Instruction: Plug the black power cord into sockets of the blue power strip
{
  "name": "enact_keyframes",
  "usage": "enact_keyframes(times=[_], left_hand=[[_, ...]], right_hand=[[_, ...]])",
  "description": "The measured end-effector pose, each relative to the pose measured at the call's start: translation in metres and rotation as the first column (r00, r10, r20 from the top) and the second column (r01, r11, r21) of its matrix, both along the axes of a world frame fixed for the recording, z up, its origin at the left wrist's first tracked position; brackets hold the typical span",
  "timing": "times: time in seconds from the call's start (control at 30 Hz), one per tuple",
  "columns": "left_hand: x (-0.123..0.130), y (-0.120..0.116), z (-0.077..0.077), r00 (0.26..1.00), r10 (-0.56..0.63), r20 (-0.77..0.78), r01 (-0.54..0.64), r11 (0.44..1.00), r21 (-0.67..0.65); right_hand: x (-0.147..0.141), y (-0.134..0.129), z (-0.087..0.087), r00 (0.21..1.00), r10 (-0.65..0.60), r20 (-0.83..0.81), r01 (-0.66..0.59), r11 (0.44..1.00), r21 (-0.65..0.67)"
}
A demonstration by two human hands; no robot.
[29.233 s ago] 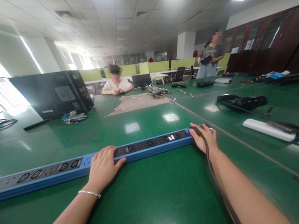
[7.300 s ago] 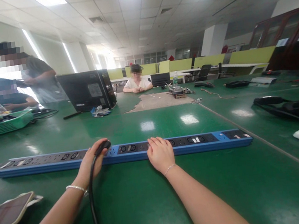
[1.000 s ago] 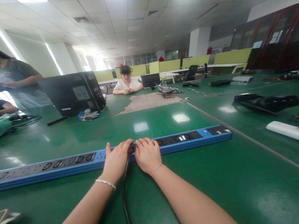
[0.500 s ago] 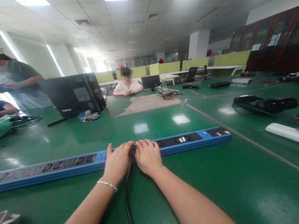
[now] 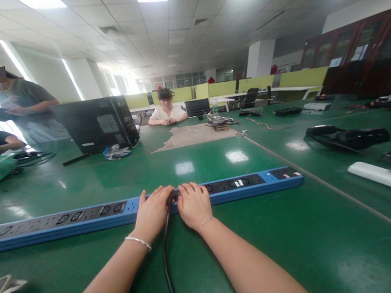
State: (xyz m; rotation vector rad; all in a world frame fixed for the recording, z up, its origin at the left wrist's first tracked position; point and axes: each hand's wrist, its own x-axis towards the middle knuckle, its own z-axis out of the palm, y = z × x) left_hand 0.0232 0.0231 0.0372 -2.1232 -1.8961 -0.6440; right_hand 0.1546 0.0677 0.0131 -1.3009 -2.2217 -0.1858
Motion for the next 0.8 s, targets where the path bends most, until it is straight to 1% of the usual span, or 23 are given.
enact_keyframes(times=[0.3,0.37,0.47,0.5,0.57,0.67,0.8], left_hand=[[0.001,-0.001,-0.001,0.999,-0.034,-0.035,0.035,0.999,0.017],[0.002,-0.001,0.0,1.0,-0.023,-0.005,0.023,1.0,-0.006],[0.0,0.002,0.001,0.998,0.012,0.063,-0.007,0.997,-0.076],[-0.001,0.003,0.0,0.997,0.02,0.079,-0.013,0.995,-0.098],[-0.005,0.006,-0.003,0.996,0.016,0.084,-0.006,0.993,-0.115],[-0.01,0.007,-0.009,0.999,-0.012,0.04,0.016,0.996,-0.092],[-0.013,0.005,-0.014,1.0,-0.023,-0.018,0.022,0.999,-0.044]], right_hand=[[-0.001,0.0,0.001,1.0,-0.002,0.004,0.002,1.0,-0.003],[-0.001,0.0,0.001,1.0,0.002,-0.009,-0.002,1.0,-0.005],[-0.001,0.0,0.001,0.999,0.009,-0.045,-0.009,1.0,-0.005],[-0.001,-0.001,0.001,0.998,0.03,-0.061,-0.03,1.0,-0.002],[-0.001,-0.002,0.001,0.988,0.118,-0.094,-0.117,0.993,0.016],[-0.001,-0.004,0.002,0.954,0.272,-0.124,-0.266,0.962,0.065],[-0.001,-0.003,0.002,0.904,0.406,-0.132,-0.396,0.913,0.099]])
